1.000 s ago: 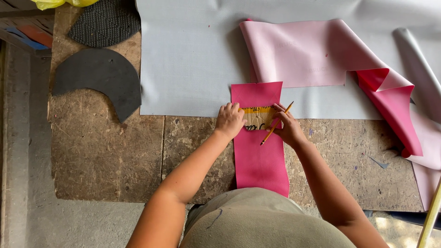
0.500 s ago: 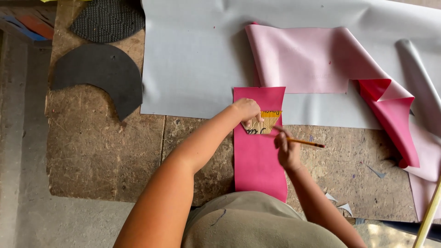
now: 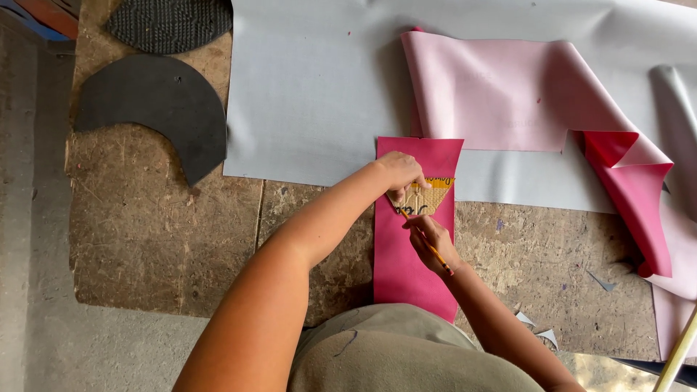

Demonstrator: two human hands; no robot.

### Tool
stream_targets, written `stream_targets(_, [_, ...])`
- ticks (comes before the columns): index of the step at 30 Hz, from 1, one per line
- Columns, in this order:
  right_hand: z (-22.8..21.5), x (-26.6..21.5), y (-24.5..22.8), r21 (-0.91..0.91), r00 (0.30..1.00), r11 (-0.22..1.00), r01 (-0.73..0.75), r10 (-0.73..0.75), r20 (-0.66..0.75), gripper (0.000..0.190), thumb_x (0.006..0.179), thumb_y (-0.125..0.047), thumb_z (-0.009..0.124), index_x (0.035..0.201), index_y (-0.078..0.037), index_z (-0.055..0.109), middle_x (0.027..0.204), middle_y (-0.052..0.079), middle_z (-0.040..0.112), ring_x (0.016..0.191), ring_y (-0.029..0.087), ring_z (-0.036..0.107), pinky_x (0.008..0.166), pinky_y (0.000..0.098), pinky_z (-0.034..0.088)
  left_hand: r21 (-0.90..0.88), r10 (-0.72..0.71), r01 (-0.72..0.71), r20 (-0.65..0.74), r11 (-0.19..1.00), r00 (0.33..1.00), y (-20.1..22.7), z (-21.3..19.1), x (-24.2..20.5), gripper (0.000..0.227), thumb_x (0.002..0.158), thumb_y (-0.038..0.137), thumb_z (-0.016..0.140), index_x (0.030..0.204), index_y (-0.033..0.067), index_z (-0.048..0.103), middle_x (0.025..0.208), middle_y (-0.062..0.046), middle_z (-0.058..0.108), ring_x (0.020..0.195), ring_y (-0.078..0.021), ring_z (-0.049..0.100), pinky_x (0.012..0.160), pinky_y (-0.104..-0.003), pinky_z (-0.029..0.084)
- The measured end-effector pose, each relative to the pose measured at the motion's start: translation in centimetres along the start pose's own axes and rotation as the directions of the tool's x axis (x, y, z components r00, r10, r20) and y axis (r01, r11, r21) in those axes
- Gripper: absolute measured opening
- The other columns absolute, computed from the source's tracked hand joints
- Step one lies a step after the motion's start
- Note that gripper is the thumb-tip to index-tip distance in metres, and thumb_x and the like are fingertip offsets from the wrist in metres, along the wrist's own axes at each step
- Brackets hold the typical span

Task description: The person places a cardboard template on a piece of pink material and uses a pencil to trace its outline. They repeatedly reposition the template and trace it multiple times on the same sheet of material.

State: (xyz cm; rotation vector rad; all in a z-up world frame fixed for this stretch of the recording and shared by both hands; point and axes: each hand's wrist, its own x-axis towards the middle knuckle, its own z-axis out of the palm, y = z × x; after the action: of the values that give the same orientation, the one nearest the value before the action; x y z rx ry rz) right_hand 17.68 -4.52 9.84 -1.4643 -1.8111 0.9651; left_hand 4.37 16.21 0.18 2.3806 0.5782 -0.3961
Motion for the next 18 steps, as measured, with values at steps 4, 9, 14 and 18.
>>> stream_targets(4, [-0.2, 1.2, -0.2, 0.038, 0.988, 0.987, 0.153, -0.154, 0.018, 0.012, 0.094, -0.003, 0.059, 0.103, -0.004, 0.067, 0.088, 0.014, 0.074, 0.078, 0.037, 0.072, 0.067, 0.0456, 0.057, 0.006, -0.029, 0.029, 0.014, 1.0, 0.999, 0.7, -0.8, -0.4, 0.082, 0.059, 0.04, 0.098, 0.129, 0.0579, 0.059, 0.072, 0.025, 0.072, 0.098, 0.0018, 0.071, 0.099, -0.023, 0.052])
stream_targets(9, [1.0, 2.1, 0.5, 0.04, 0.971, 0.971, 0.237, -0.238, 0.028, 0.007, 0.095, -0.004, 0.058, 0.098, -0.003, 0.064, 0.083, 0.014, 0.07, 0.076, 0.04, 0.069, 0.064, 0.0467, 0.057, -0.214, -0.166, 0.176, 0.065, 0.961, 0.984, 3.9, -4.8, -3.3, 0.03, 0.088, 0.069, 0.062, 0.082, 0.0441, 0.078, 0.048, 0.018, 0.066, 0.079, 0.0014, 0.073, 0.094, -0.018, 0.05])
stream_targets(14, [2.7, 6.0, -0.3, 0.028, 0.946, 0.946, 0.322, -0.322, 0.015, 0.003, 0.097, -0.002, 0.057, 0.098, 0.0, 0.058, 0.082, 0.019, 0.06, 0.075, 0.048, 0.063, 0.063, 0.0499, 0.053, -0.057, -0.247, 0.246, -0.013, 0.968, 0.969, 4.3, -4.0, -2.0, 0.05, 0.088, 0.075, 0.046, 0.061, 0.0412, 0.07, 0.052, 0.016, 0.067, 0.084, 0.0, 0.073, 0.091, -0.023, 0.055])
stream_targets(18, [2.6, 7.4, -3.4, 0.006, 0.936, 0.936, 0.353, -0.352, -0.024, 0.002, 0.096, 0.002, 0.056, 0.098, 0.002, 0.057, 0.08, 0.02, 0.061, 0.073, 0.048, 0.063, 0.062, 0.0503, 0.052, 0.074, -0.273, 0.284, -0.13, 0.956, 0.953, 4.0, -3.6, -1.8, 0.057, 0.084, 0.082, 0.042, 0.061, 0.041, 0.074, 0.064, 0.019, 0.073, 0.098, -0.0064, 0.073, 0.092, -0.026, 0.057])
